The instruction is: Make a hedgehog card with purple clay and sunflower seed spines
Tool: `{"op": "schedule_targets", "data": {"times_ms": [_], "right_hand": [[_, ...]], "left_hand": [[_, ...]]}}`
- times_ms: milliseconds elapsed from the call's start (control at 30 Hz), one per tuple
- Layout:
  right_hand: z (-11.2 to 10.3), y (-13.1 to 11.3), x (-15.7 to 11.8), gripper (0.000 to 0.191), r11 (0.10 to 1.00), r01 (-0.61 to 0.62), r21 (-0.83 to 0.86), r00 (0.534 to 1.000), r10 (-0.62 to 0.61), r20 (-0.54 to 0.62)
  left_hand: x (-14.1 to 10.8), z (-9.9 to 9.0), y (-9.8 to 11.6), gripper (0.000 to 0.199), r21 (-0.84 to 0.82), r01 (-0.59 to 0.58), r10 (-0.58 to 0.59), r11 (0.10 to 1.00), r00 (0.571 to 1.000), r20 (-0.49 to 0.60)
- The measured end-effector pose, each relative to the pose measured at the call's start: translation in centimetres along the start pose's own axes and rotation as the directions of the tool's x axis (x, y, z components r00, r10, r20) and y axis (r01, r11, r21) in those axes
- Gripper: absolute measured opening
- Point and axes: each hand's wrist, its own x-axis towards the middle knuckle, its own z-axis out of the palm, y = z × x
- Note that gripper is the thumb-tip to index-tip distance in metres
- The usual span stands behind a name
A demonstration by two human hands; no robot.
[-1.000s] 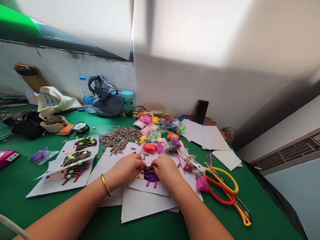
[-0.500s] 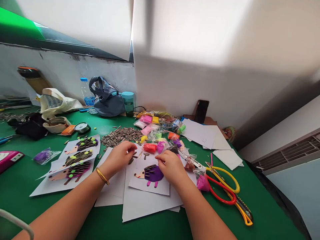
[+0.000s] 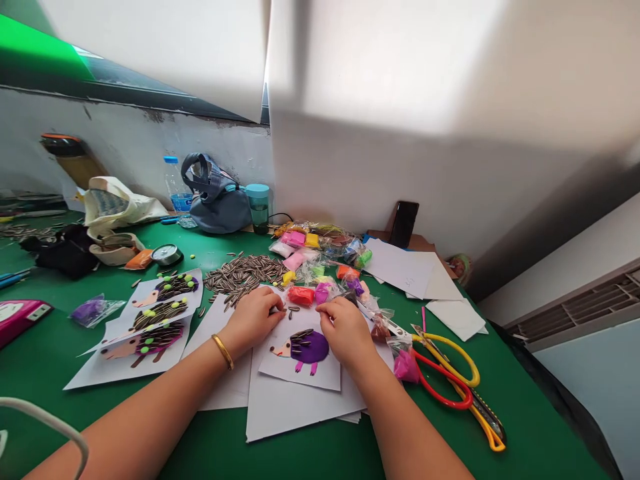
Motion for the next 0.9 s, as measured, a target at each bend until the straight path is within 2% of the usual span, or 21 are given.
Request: {"op": "schedule_targets", "data": {"times_ms": [100, 167, 267, 333, 433, 567, 633, 733, 833, 900], "right_hand": [[-0.1, -0.2, -0.1, 0.026, 0.999, 0.019, 0.028, 0.999, -0.019, -0.027], [-0.2, -0.6, -0.3, 0.026, 0.996, 0.016, 0.088, 1.000, -0.014, -0.020], [-0.2, -1.4, -0.6, 0.027, 0.949, -0.055, 0.311, 0.996, 0.031, 0.080], [-0.1, -1.8, -0.8, 0.027, 0.864, -0.120, 0.490, 0.984, 0.040, 0.172], [-0.1, -1.8, -0.9, 0.024, 0.721, -0.213, 0.659, 0.964, 0.044, 0.263], [-0.3, -1.2, -0.8, 0.023, 0.570, -0.296, 0.766, 0.943, 0.049, 0.328], [-0.5, -1.0, -0.7, 0.024, 0.536, -0.317, 0.782, 0.935, 0.036, 0.354], [-0.7, -1.0, -0.6, 0.023, 0.592, -0.325, 0.738, 0.926, 0.042, 0.375], [-1.0, -0.9, -0.4, 0.019, 0.738, -0.289, 0.610, 0.932, 0.072, 0.354], [-1.4, -0.6, -0.3, 0.015, 0.851, -0.253, 0.460, 0.935, 0.093, 0.343]], "left_hand": [[0.0, -0.3, 0.2, 0.010, -0.119, -0.006, -0.001, 0.993, 0.998, -0.057], [-0.2, -0.5, 0.6, 0.011, -0.284, -0.028, 0.004, 0.958, 0.997, -0.083], [-0.8, -0.6, 1.8, 0.010, -0.560, -0.084, 0.042, 0.824, 0.995, -0.088], [-1.3, -0.5, 2.7, 0.009, -0.669, -0.158, 0.107, 0.727, 0.987, -0.117], [-1.9, -0.4, 3.6, 0.009, -0.710, -0.254, 0.163, 0.656, 0.967, -0.196], [-2.2, -0.5, 3.9, 0.004, -0.710, -0.275, 0.166, 0.648, 0.961, -0.220], [-2.2, -0.5, 3.8, 0.002, -0.702, -0.280, 0.169, 0.654, 0.960, -0.224], [-2.0, -0.3, 3.5, 0.003, -0.670, -0.267, 0.181, 0.693, 0.964, -0.196], [-1.6, -0.1, 2.8, 0.008, -0.572, -0.233, 0.212, 0.786, 0.972, -0.105], [-1.2, -0.1, 2.1, 0.009, -0.454, -0.186, 0.195, 0.871, 0.980, -0.028]]}}
